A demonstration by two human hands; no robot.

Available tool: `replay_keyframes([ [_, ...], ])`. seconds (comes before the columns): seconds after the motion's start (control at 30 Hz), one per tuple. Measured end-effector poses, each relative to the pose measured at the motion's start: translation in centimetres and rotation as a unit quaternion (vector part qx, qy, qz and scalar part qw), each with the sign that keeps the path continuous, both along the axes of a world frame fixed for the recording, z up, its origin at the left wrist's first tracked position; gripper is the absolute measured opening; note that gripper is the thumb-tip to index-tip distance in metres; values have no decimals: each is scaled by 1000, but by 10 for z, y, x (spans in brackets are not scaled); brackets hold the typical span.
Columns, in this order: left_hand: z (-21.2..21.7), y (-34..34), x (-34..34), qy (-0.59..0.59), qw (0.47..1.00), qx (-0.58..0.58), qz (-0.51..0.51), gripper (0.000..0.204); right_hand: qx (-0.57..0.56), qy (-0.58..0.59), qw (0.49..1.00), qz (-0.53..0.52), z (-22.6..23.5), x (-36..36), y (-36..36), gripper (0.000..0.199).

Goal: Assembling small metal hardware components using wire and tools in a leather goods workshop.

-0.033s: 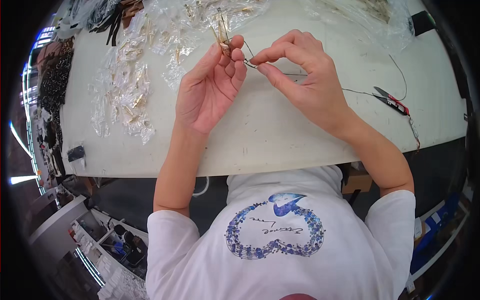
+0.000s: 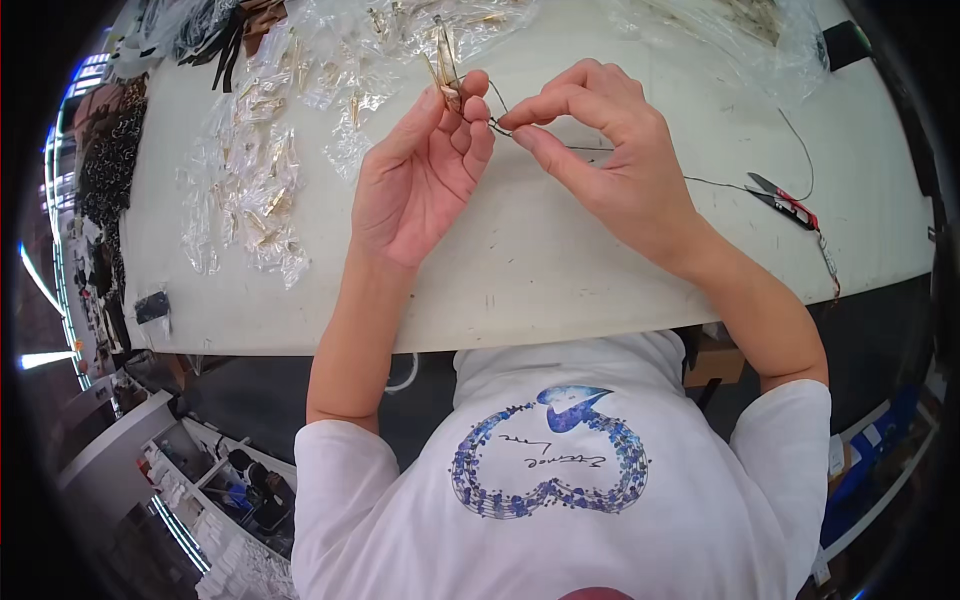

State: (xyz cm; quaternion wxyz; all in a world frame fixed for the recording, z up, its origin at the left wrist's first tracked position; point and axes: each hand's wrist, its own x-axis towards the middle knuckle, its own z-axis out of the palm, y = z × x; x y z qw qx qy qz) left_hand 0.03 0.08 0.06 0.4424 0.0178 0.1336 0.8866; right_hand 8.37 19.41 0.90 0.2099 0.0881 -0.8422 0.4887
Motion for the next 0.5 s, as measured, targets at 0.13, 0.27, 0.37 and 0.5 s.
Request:
replay_keyframes([
  [0.13, 0, 2, 1, 1, 1000, -10, 7, 26, -37, -15, 999, 8, 1, -2, -2, 9],
  [0.27, -1, 3, 2, -1, 1000, -13, 4, 26, -85, -47, 995, 30, -2, -3, -1, 12],
  [0.37, -2, 3, 1, 4, 1000, -9, 4, 26, -135, -80, 987, 39, 0, -3, -2, 13],
  [0.5, 0, 2, 2, -5, 1000, -23, 10, 25, -208, -132, 968, 51, 3, -3, 2, 13],
])
